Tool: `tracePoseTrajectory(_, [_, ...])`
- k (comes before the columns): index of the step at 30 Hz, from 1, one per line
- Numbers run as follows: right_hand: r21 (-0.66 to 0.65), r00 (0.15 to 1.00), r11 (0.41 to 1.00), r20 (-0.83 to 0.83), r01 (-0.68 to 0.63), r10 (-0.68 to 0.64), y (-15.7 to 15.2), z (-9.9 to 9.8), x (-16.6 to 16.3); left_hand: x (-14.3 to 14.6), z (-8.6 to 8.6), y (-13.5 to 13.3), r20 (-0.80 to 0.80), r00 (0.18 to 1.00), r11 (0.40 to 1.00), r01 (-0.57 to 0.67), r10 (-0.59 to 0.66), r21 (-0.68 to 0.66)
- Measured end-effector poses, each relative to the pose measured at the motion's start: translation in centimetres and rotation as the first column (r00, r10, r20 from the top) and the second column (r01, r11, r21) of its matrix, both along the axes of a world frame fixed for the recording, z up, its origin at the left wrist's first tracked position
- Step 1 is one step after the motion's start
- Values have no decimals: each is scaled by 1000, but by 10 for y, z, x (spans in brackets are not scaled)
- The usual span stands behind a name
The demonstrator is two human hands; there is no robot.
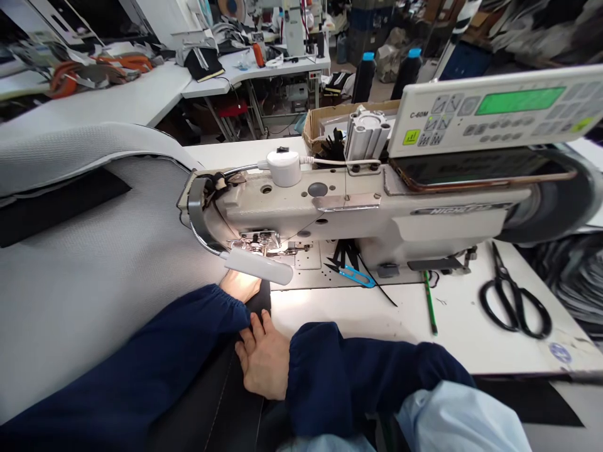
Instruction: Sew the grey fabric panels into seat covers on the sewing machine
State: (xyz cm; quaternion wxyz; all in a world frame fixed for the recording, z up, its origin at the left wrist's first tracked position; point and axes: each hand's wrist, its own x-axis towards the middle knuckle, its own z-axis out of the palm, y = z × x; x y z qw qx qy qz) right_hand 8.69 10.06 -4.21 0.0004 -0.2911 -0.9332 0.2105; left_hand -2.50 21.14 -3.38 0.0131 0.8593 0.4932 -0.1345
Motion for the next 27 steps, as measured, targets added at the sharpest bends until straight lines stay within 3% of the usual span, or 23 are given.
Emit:
tracePoseTrajectory(3, [7, 999, 1000, -28, 20, -19, -3, -11, -2, 5, 7, 0, -29, 1000, 1000, 3, -3, 0])
tracePoseTrajectory(6, [30, 996, 998, -70, 53, -51, -8, -18, -2, -1, 18, -18, -77, 997, 1000, 11, -9, 15])
tracePoseTrajectory(9, [29, 996, 998, -77, 48, -45, -10, -17, -2, -35, 20, -62, -124, 991, 997, 57, -50, 47])
tracePoseTrajectory(13, [35, 997, 999, -69, 20, -17, -11, -12, -6, -103, 10, -116, -159, 987, 988, 46, -22, 148])
tracePoseTrajectory(16, [102, 997, 995, -82, 1, 7, -12, -15, -12, -131, 11, -109, -134, 988, 991, -64, 80, 117])
tracePoseTrajectory(18, [161, 994, 987, -106, -8, 25, -12, -19, -14, -132, 20, -86, -111, 972, 977, -213, 209, -19])
tracePoseTrajectory(20, [222, 990, 975, -135, 0, 30, -10, -24, -15, -124, 29, -70, -34, 932, 897, -356, 360, -261])
tracePoseTrajectory(22, [277, 984, 961, -173, 8, 42, -8, -27, -14, -113, 32, -73, 135, 842, 727, -357, 522, -587])
tracePoseTrajectory(24, [321, 977, 947, -203, 8, 61, -5, -29, -11, -102, 25, -95, 299, 653, 512, -160, 696, -844])
tracePoseTrajectory(25, [343, 975, 939, -207, -1, 77, -3, -29, -10, -98, 21, -110, 336, 553, 429, -45, 763, -902])
tracePoseTrajectory(27, [378, 974, 925, -191, -42, 122, 0, -28, -8, -91, 17, -135, 341, 430, 344, 73, 836, -936])
